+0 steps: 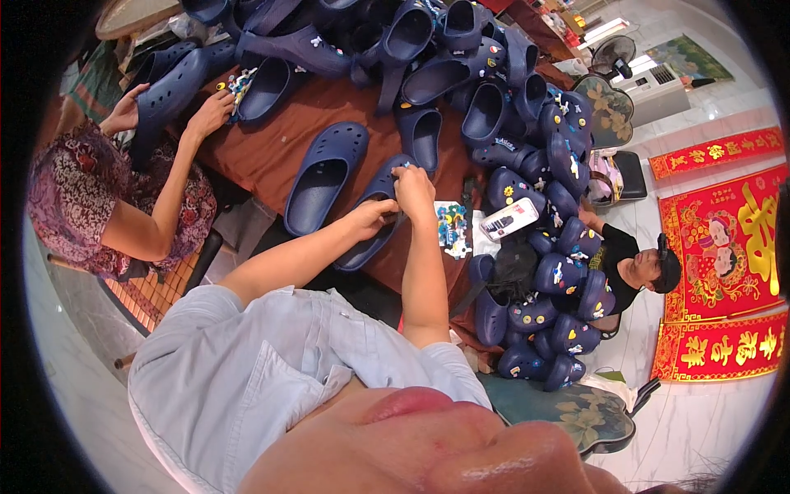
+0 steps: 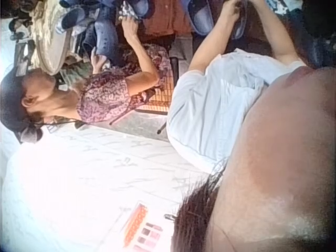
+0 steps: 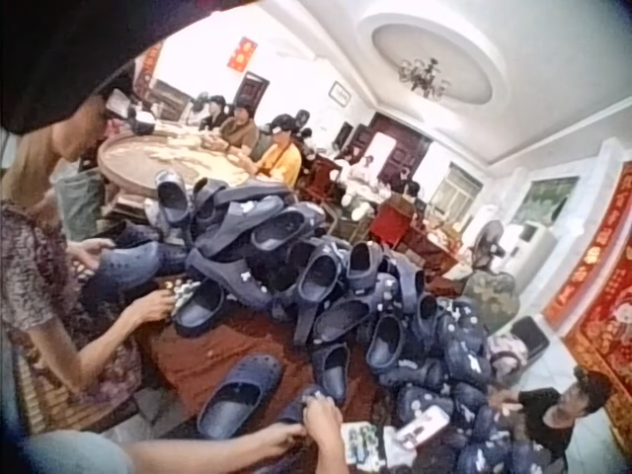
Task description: The recorder is attaching decorative charms to blue clog-style sandals.
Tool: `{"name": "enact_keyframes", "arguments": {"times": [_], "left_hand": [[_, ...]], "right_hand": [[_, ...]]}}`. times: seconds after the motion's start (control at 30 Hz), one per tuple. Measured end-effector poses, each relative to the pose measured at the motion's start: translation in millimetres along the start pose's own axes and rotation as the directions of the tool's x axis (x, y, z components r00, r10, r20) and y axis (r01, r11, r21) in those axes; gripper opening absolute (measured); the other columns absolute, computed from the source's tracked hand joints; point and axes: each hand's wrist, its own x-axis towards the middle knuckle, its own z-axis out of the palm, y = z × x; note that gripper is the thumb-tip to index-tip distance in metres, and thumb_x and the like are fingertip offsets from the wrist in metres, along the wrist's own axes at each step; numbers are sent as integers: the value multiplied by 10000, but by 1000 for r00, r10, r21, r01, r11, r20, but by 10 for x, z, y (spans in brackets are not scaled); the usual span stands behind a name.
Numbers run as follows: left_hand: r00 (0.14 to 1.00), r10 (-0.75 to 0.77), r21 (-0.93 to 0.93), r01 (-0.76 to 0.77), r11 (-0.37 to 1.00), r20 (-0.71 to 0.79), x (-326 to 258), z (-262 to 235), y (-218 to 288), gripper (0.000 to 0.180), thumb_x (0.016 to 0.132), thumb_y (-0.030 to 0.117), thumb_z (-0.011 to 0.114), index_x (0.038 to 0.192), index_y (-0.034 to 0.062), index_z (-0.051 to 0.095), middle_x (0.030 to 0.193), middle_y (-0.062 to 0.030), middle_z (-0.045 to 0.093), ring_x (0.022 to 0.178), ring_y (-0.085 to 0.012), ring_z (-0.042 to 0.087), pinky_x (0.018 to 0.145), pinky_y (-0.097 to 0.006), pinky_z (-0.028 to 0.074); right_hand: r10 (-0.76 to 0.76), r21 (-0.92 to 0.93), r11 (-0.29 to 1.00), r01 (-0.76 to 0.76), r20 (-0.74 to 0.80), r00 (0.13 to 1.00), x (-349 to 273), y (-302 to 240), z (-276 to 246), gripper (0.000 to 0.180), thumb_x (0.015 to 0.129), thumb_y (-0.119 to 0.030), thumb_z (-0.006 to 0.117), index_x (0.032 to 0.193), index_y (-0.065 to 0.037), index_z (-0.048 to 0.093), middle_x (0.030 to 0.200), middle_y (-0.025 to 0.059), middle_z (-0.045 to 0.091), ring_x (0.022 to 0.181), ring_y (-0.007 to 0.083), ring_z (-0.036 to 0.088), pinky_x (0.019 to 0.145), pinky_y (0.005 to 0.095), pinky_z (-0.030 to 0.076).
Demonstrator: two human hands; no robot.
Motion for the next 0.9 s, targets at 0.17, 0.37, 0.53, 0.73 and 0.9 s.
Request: {"name": "enact_keyframes", "arguments": {"times": [0.17, 0.37, 0.53, 0.73, 0.9], "left_hand": [[999, 41, -16, -41, 999, 10, -105, 200, 80, 154, 817, 76, 615, 968, 45, 628, 965, -30, 612, 908, -137, 564, 780, -303, 424], [999, 45, -17, -45, 999, -14, -140, 214, 71, 147, 819, 78, 627, 962, 46, 628, 951, -33, 611, 890, -140, 564, 774, -298, 430], [999, 34, -21, -35, 999, -29, -187, 196, 48, 125, 821, 83, 637, 942, 50, 630, 914, -25, 617, 870, -143, 569, 782, -301, 434], [998, 58, -8, -59, 998, -35, -108, 137, -4, 136, 793, 90, 670, 921, 55, 641, 912, -24, 624, 866, -140, 573, 782, -292, 434], [999, 32, -6, -33, 999, -24, -187, 295, 150, 167, 780, 103, 686, 933, 49, 645, 933, -36, 631, 911, -157, 570, 861, -311, 417]], "right_hand": [[-8, 12, 1000, 8, -24, 1000, -41, 37, 17, 267, 813, -92, 566, 1047, -95, 694, 993, 145, 634, 971, 323, 585, 856, 431, 486], [-13, 158, 986, 44, -189, 982, -198, 82, 99, 264, 819, -58, 546, 1033, -72, 699, 947, 151, 627, 928, 328, 579, 828, 430, 472], [65, 285, 958, 44, -362, 930, -539, 267, 183, 215, 788, -17, 566, 959, -20, 696, 915, 157, 625, 885, 339, 559, 817, 416, 450], [253, 260, 955, -143, -461, 850, -1113, 575, 163, 171, 794, -1, 557, 902, -9, 689, 867, 161, 616, 877, 340, 560, 815, 425, 433], [415, 269, 909, -318, -521, 746, -1474, 848, 68, 142, 819, -35, 565, 880, -11, 691, 853, 154, 637, 851, 339, 578, 779, 425, 455]]}}
